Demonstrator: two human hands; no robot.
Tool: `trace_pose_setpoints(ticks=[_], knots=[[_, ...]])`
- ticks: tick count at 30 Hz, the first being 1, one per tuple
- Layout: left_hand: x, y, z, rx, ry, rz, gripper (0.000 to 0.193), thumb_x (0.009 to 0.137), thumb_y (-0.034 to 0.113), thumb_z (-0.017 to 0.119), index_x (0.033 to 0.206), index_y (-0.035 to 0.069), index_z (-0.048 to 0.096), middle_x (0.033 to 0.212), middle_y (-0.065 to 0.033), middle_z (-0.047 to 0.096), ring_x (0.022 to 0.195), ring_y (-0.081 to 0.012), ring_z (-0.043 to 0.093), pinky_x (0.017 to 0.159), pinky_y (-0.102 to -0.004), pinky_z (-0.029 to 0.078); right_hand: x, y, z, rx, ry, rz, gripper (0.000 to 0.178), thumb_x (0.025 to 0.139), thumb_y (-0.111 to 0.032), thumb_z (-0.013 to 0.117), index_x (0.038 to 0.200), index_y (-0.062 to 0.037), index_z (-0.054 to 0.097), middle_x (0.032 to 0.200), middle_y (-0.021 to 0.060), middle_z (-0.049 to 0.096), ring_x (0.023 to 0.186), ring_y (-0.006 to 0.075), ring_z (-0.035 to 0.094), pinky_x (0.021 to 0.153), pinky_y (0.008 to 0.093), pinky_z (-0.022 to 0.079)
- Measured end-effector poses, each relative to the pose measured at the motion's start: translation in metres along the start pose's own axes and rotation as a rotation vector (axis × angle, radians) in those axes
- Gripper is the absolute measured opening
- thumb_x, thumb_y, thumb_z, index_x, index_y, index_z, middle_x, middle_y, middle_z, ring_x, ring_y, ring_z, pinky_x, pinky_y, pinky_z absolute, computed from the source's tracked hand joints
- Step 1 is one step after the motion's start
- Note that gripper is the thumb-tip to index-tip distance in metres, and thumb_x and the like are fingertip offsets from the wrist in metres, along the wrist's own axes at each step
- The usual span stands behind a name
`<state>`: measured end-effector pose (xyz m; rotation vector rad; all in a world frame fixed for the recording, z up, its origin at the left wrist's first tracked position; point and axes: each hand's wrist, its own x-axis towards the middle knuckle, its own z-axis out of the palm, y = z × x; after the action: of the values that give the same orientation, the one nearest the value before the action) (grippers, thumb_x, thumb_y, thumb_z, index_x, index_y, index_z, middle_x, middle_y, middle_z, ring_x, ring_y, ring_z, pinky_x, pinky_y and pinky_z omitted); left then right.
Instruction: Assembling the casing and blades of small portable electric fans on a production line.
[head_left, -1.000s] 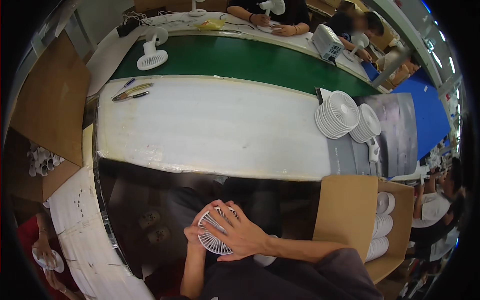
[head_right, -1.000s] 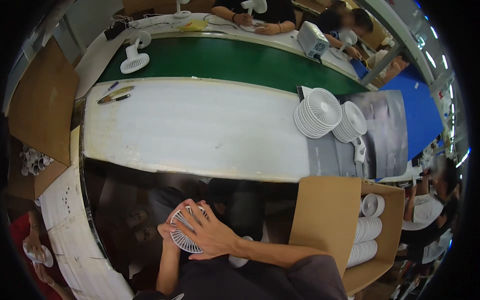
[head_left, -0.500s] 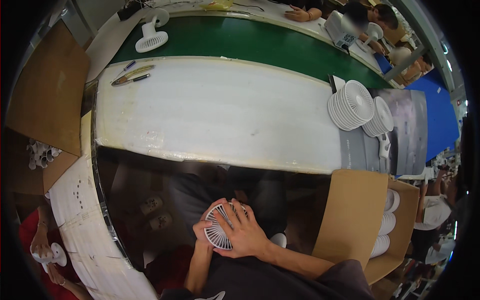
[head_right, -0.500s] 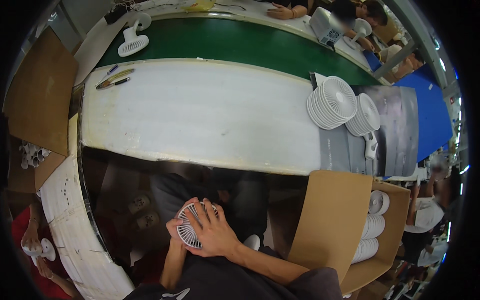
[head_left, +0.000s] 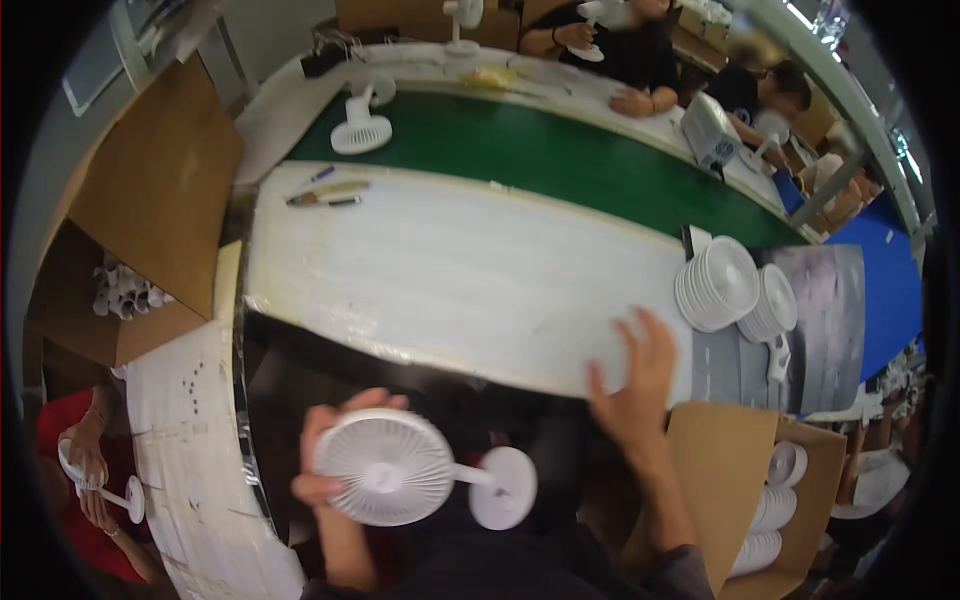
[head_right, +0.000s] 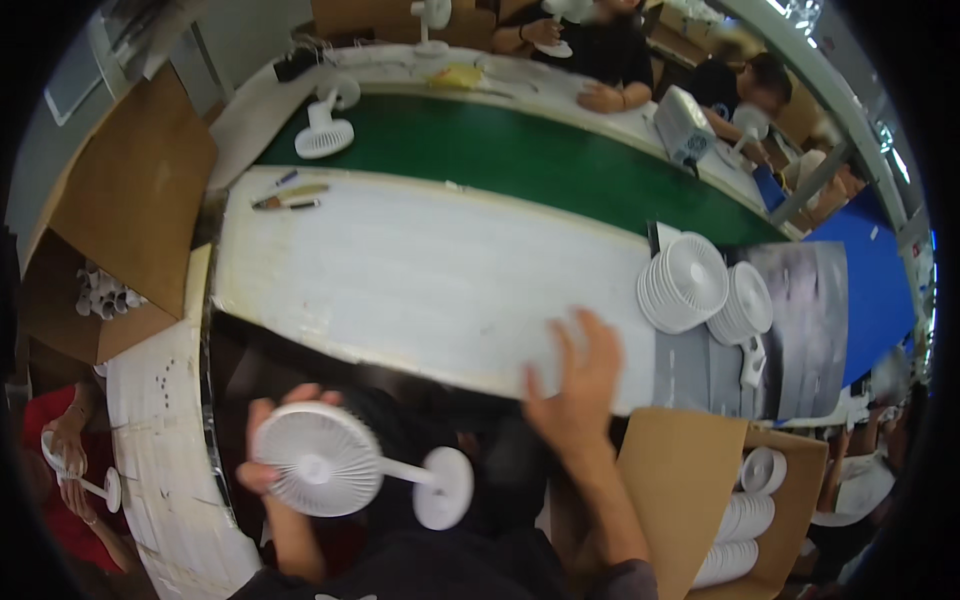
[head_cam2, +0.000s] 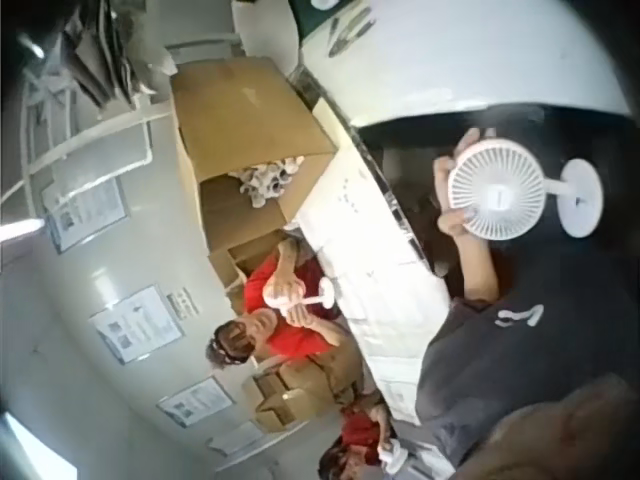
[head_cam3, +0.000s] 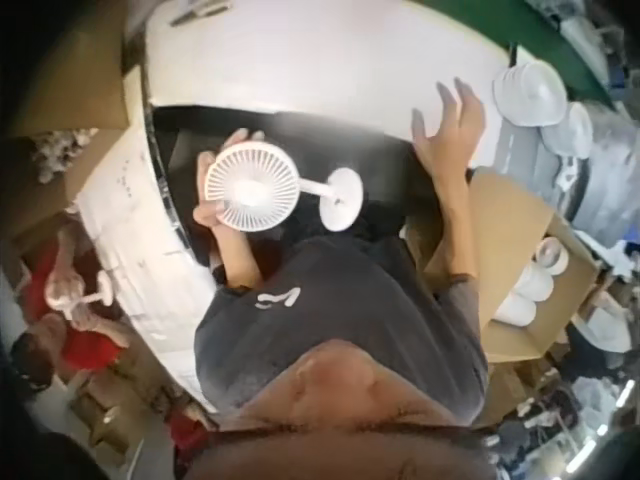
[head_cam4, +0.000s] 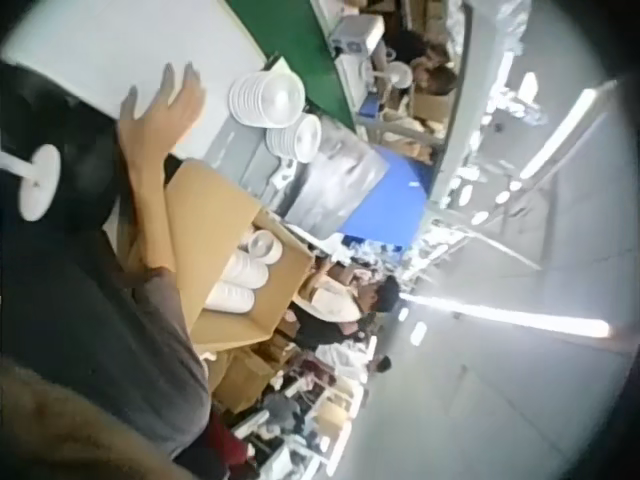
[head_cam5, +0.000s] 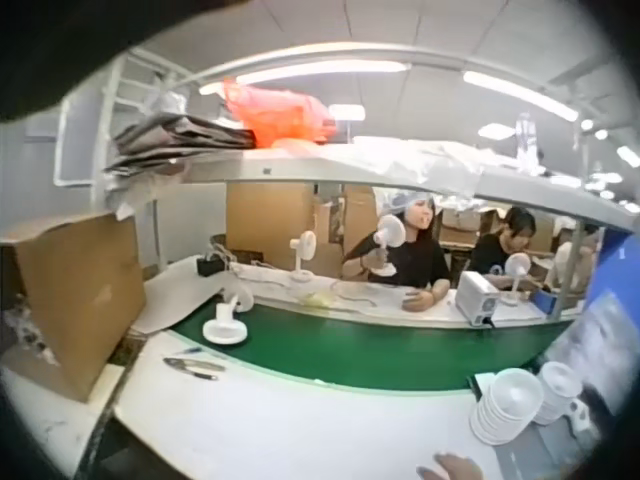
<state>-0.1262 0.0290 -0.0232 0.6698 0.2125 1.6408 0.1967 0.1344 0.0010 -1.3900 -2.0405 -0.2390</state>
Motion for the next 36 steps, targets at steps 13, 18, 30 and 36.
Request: trace_pose_setpoints(ticks=[13,18,30,36], knots=[[-0.025,0.317,0.005,1.838,1.386,1.001,0.049,0.082,0.019,0.061,0.130,0.009,0.059,0.134,-0.0152,0.060,0.124,-0.0279,0.054,0.103,-0.0396,0.043,0.022,0.186,-0.077,-0.374,0.060,0.345,0.037,0.076,-0.002,0.066,0.111,0.0005,0.054,0.112,0.0178,0.059,0.102,0.0338,0.056,0.094,0.0419,0.044],[-0.073,0.422,-0.049,1.882,1.439,0.724,0.045,0.087,0.021,0.064,0.129,0.007,0.061,0.132,-0.0125,0.062,0.124,-0.0295,0.054,0.106,-0.0386,0.040,0.071,0.135,-0.089,0.033,0.223,0.302,0.024,0.079,0.001,0.064,0.100,-0.0019,0.052,0.094,0.0123,0.058,0.082,0.0284,0.056,0.080,0.0376,0.047],[0.147,0.183,0.016,2.214,0.534,1.043,0.023,0.075,0.000,0.066,0.096,0.005,0.063,0.111,-0.0096,0.064,0.109,-0.0300,0.058,0.101,-0.0416,0.043,0.148,0.044,0.145,0.178,0.113,0.275,0.045,0.091,-0.024,0.065,0.129,-0.0018,0.054,0.125,0.0215,0.057,0.119,0.0348,0.053,0.106,0.0426,0.040],[0.339,0.082,-0.090,1.979,0.108,0.722,0.025,0.073,-0.001,0.064,0.098,0.003,0.064,0.097,-0.0110,0.064,0.089,-0.0296,0.059,0.084,-0.0367,0.050,0.185,0.034,0.158,0.105,-0.050,0.167,0.049,0.088,-0.029,0.065,0.129,-0.0033,0.057,0.131,0.0236,0.052,0.122,0.0400,0.049,0.107,0.0472,0.037]])
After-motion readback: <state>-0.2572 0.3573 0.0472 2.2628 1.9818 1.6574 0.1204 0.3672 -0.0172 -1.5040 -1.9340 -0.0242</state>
